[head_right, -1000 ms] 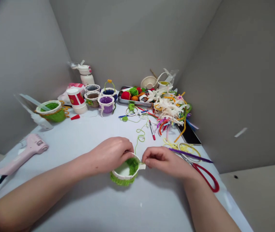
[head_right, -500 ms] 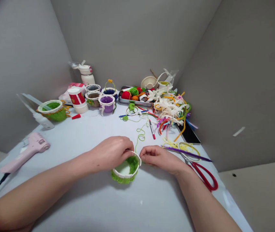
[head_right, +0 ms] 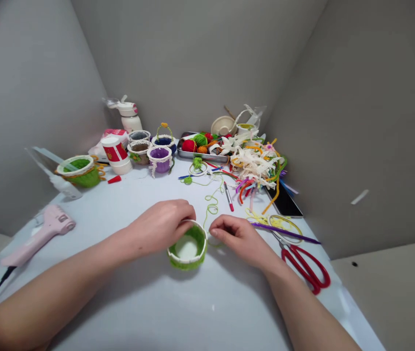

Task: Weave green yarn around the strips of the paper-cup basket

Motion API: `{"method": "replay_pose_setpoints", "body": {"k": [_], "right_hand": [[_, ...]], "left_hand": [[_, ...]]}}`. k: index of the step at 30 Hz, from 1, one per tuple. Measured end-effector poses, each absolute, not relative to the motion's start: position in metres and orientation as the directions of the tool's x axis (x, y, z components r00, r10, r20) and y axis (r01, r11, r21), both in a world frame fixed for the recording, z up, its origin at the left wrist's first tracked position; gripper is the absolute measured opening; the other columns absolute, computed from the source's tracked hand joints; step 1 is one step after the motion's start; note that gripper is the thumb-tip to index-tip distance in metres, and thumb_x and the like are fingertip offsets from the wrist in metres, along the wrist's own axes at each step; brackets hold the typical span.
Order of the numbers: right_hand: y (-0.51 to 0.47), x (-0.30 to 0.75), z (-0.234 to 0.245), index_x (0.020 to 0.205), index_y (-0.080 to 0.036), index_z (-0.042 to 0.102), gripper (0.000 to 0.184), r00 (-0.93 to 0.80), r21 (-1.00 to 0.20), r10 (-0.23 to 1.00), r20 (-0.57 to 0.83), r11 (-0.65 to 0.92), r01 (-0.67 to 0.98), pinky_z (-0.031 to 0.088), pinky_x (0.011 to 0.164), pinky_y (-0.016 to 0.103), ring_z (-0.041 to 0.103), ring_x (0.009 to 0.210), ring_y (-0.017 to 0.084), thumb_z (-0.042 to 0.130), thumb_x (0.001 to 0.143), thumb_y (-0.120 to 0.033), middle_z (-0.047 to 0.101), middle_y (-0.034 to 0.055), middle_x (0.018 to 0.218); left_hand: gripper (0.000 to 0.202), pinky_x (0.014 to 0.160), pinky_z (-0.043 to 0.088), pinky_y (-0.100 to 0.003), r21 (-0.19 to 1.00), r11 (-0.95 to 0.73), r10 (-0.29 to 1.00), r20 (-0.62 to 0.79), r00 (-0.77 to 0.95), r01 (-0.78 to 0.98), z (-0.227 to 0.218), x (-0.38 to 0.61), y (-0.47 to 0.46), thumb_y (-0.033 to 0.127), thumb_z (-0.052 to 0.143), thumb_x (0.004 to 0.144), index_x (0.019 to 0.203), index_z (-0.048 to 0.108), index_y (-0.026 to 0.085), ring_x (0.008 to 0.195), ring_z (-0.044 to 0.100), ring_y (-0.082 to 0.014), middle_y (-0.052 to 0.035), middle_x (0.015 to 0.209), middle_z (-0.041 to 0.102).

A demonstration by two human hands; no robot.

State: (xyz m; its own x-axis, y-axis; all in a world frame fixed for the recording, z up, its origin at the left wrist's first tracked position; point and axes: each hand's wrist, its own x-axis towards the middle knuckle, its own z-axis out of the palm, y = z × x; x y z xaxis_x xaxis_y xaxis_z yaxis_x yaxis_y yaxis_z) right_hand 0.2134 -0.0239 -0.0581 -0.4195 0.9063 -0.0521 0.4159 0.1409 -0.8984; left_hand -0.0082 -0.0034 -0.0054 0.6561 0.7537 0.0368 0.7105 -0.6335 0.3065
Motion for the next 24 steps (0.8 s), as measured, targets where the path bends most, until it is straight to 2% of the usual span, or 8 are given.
{"method": "replay_pose_setpoints", "body": {"k": [5, 10, 13, 16, 18, 21, 24], "right_hand": [[-0.022, 0.206, -0.065, 0.086, -0.016, 0.063, 0.023, -0.335, -0.897, 0.942, 0.002, 0.150, 0.416, 0.040, 0.060, 0.023, 0.051, 0.068, 0.013, 0.055, 0.087, -0.038, 0.060, 0.0014, 0.075], [-0.019, 0.200, -0.074, 0.084, -0.016, 0.063, 0.022, -0.301, -0.881, 0.953, 0.014, 0.154, 0.448, 0.037, 0.056, 0.023, 0.048, 0.063, 0.012, 0.054, 0.087, -0.036, 0.058, 0.0000, 0.070], [-0.019, 0.200, -0.075, 0.084, -0.016, 0.063, 0.022, -0.308, -0.882, 0.951, 0.025, 0.166, 0.441, 0.038, 0.056, 0.023, 0.049, 0.064, 0.012, 0.054, 0.087, -0.036, 0.059, 0.0005, 0.071], [-0.020, 0.200, -0.074, 0.085, -0.016, 0.063, 0.023, -0.312, -0.884, 0.950, 0.036, 0.176, 0.434, 0.038, 0.056, 0.023, 0.049, 0.064, 0.013, 0.053, 0.088, -0.037, 0.059, 0.0008, 0.072], [-0.019, 0.199, -0.074, 0.085, -0.017, 0.064, 0.023, -0.315, -0.882, 0.948, 0.043, 0.184, 0.434, 0.039, 0.057, 0.023, 0.050, 0.064, 0.013, 0.053, 0.088, -0.037, 0.060, 0.0008, 0.072], [-0.019, 0.199, -0.074, 0.085, -0.017, 0.064, 0.022, -0.312, -0.878, 0.948, 0.057, 0.197, 0.437, 0.040, 0.059, 0.024, 0.051, 0.066, 0.014, 0.054, 0.088, -0.036, 0.061, 0.0012, 0.074], [-0.019, 0.199, -0.071, 0.085, -0.016, 0.064, 0.021, -0.301, -0.869, 0.951, 0.070, 0.207, 0.450, 0.041, 0.061, 0.024, 0.053, 0.068, 0.014, 0.054, 0.088, -0.035, 0.063, 0.0019, 0.075]], "left_hand": [[0.023, 0.066, 0.043, -0.029, 0.210, -0.561, 0.820, 0.009, 0.572, 0.801, -0.008, -0.010, 0.002, 0.019, 0.041, 0.086, 0.081, 0.063, 0.016, 0.075, 0.059, -0.0191, -0.0076, 0.084, 0.065], [0.027, 0.065, 0.043, -0.030, 0.203, -0.554, 0.824, -0.005, 0.566, 0.808, -0.013, -0.010, 0.004, 0.024, 0.040, 0.087, 0.078, 0.064, 0.016, 0.075, 0.060, -0.0207, -0.0084, 0.080, 0.066], [0.025, 0.069, 0.044, -0.029, 0.271, -0.552, 0.815, -0.026, 0.579, 0.788, -0.006, -0.014, 0.004, 0.028, 0.044, 0.087, 0.083, 0.066, 0.016, 0.079, 0.061, -0.0200, -0.0076, 0.084, 0.067], [0.025, 0.076, 0.044, -0.027, 0.411, -0.574, 0.769, -0.028, 0.639, 0.709, 0.005, -0.017, 0.010, 0.032, 0.052, 0.083, 0.099, 0.065, 0.019, 0.089, 0.061, -0.0180, -0.0046, 0.098, 0.067], [0.028, 0.079, 0.044, -0.026, 0.463, -0.607, 0.722, -0.018, 0.692, 0.646, 0.010, -0.015, 0.017, 0.032, 0.055, 0.081, 0.106, 0.063, 0.020, 0.094, 0.060, -0.0170, -0.0033, 0.104, 0.067], [0.023, 0.074, 0.043, -0.024, 0.463, -0.682, 0.609, -0.069, 0.791, 0.566, 0.007, -0.008, 0.032, 0.025, 0.059, 0.077, 0.099, 0.067, 0.020, 0.089, 0.060, -0.0157, -0.0017, 0.098, 0.068], [0.019, 0.068, 0.041, -0.022, 0.517, -0.683, 0.556, -0.089, 0.826, 0.516, -0.001, -0.004, 0.041, 0.021, 0.059, 0.077, 0.093, 0.069, 0.020, 0.080, 0.060, -0.0136, -0.0006, 0.091, 0.070]]}}
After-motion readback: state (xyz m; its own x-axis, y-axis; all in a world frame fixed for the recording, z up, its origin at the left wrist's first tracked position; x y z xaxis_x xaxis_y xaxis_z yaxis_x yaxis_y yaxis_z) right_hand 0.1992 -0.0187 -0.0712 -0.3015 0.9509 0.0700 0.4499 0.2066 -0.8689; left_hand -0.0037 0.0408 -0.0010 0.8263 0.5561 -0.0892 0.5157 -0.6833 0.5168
